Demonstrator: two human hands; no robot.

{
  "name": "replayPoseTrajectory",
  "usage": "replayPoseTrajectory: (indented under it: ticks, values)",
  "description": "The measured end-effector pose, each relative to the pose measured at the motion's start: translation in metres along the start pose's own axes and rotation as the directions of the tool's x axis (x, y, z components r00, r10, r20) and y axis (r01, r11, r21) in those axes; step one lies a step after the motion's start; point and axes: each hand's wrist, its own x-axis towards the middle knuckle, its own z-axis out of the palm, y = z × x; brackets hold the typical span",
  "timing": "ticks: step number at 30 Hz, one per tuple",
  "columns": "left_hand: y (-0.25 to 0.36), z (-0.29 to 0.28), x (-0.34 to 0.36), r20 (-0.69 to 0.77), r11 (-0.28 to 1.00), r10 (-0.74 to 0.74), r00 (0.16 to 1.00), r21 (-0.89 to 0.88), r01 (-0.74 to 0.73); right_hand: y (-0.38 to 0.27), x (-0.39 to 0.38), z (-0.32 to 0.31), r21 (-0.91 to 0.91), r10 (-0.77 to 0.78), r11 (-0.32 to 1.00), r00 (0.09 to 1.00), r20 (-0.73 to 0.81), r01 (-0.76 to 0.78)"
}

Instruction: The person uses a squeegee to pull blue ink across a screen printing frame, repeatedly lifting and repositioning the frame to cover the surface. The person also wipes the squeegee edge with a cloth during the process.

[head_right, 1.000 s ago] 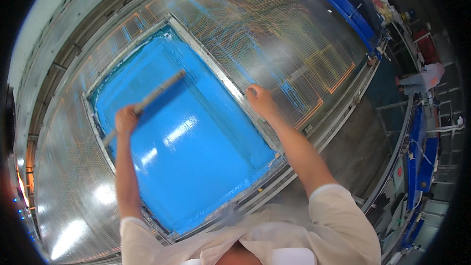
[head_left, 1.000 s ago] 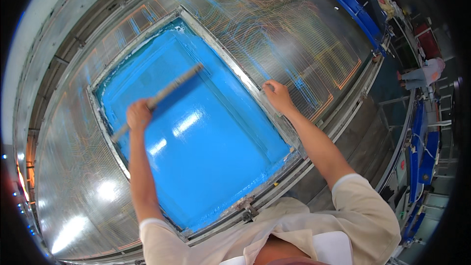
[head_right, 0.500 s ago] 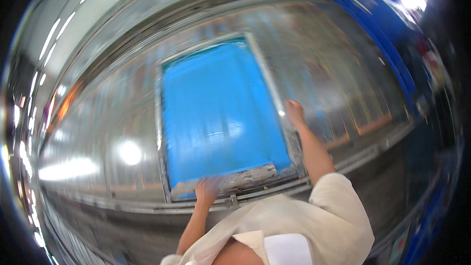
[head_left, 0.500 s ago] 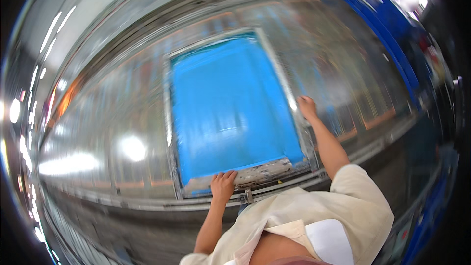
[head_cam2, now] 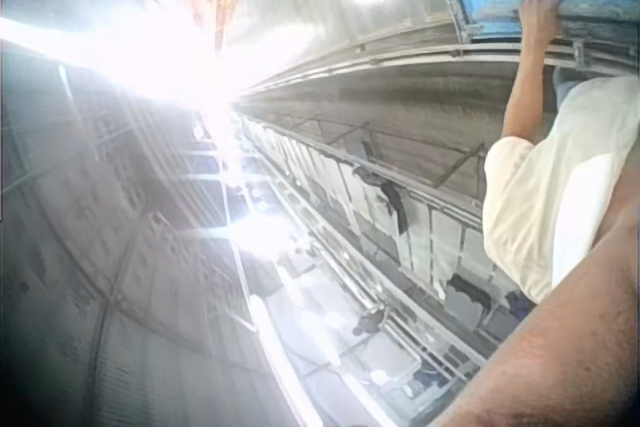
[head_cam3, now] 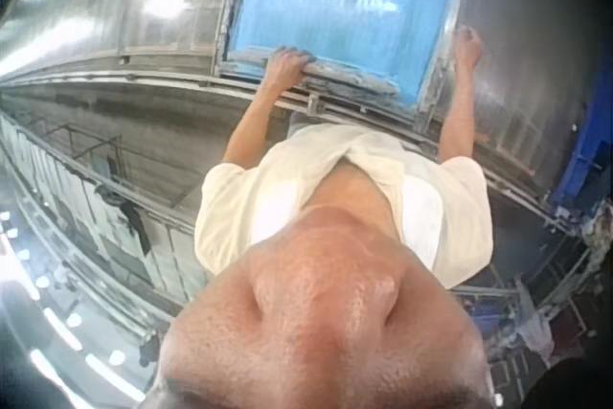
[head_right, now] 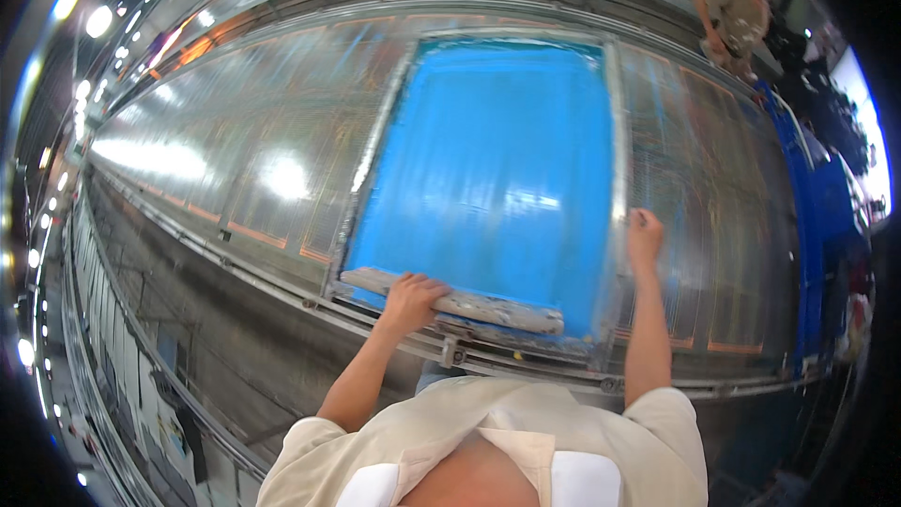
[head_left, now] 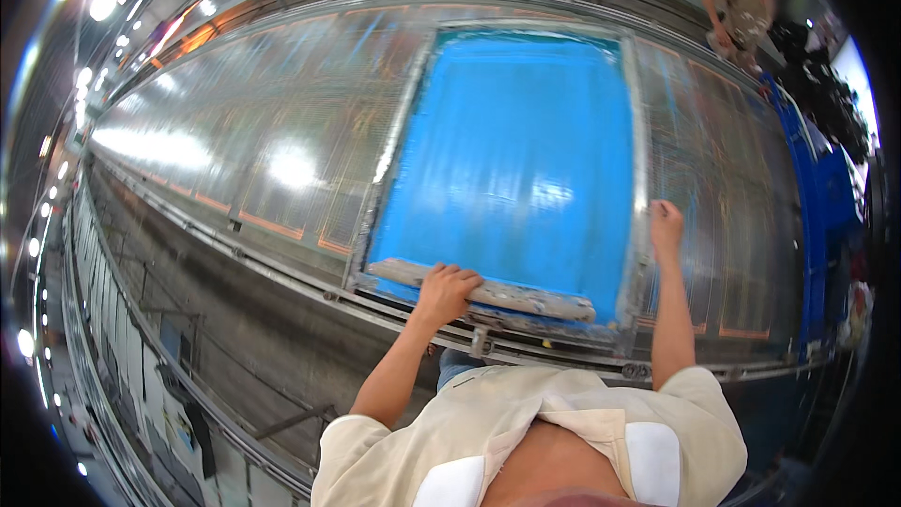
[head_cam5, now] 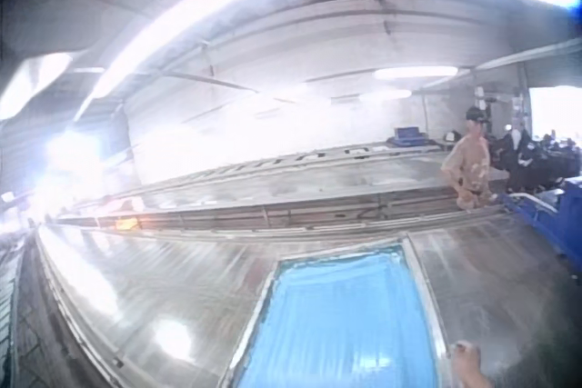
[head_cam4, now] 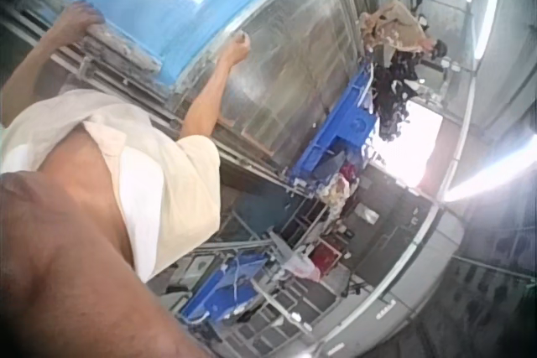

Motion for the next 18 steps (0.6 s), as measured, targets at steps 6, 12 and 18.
replayPoseTrajectory:
  ticks: [6, 12, 18]
  values:
    - [-0.113, -0.041, -0.025, -0.017, 0.993, -0.036, 0.999, 0.113, 0.038, -0.046, -0.053, 0.139, 0.150, -0.076, 0.984, 0.992, -0.103, 0.091]
    - [-0.211, -0.080, -0.050, 0.059, 0.994, -0.012, 0.998, 0.110, 0.006, -0.110, -0.102, 0.226, 0.175, 0.046, 0.984, 0.995, -0.091, -0.029]
    - [-0.204, -0.100, -0.079, 0.023, 0.992, 0.033, 0.999, 0.122, -0.036, -0.120, -0.111, 0.236, 0.164, 0.051, 0.986, 0.995, -0.081, -0.037]
